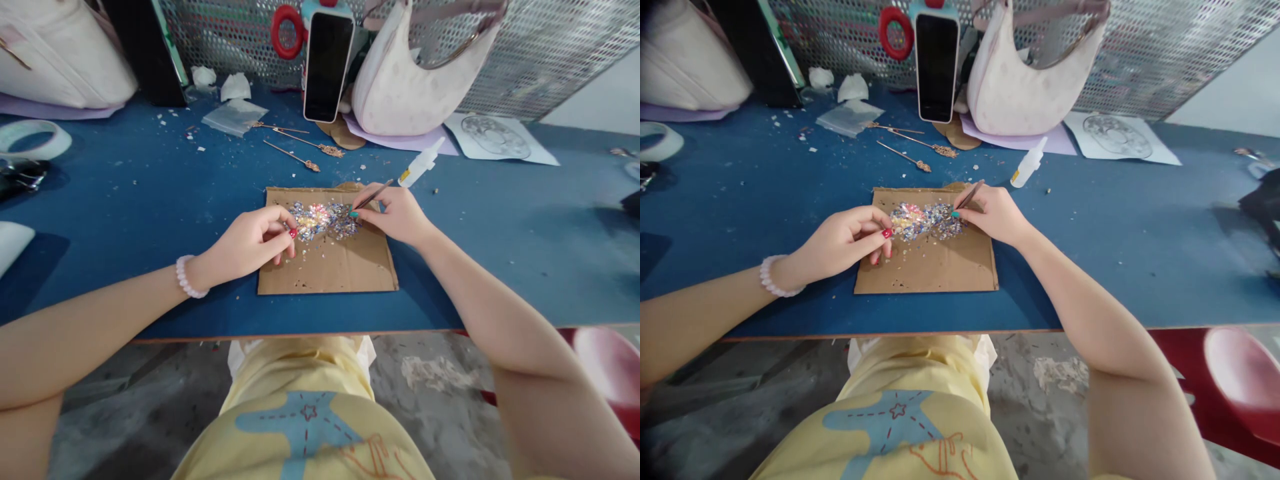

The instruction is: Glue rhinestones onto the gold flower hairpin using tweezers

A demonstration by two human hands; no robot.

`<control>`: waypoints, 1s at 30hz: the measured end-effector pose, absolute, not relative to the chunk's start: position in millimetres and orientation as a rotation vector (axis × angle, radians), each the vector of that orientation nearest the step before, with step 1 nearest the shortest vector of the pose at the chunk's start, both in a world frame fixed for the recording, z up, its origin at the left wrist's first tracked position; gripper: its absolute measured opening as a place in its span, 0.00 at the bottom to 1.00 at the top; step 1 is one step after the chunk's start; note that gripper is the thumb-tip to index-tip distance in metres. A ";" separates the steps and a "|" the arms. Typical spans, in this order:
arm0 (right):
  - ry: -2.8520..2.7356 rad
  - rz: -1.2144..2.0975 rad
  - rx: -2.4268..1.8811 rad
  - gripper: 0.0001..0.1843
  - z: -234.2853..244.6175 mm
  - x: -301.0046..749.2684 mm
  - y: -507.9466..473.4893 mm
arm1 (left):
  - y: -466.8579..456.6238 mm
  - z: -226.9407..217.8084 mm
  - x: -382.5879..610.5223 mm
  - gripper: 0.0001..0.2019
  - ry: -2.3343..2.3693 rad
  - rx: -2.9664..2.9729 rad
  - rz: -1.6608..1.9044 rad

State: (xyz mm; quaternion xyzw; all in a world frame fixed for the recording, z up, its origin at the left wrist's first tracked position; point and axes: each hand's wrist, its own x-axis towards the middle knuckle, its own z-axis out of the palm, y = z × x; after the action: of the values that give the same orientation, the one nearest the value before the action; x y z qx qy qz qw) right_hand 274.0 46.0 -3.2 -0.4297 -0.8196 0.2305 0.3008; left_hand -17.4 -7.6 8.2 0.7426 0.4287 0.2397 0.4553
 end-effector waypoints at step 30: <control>-2.185 0.607 -1.116 0.04 -4.4 272.2 45.9 | -7.9 7.9 -17.8 0.05 1.052 1.817 0.588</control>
State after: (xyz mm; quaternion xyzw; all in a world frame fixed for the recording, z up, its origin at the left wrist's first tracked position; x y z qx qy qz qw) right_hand 272.2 45.9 -4.4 -0.4208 -0.8241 0.2291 0.3022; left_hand -17.8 -7.9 7.9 0.7390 0.4277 0.2389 0.4624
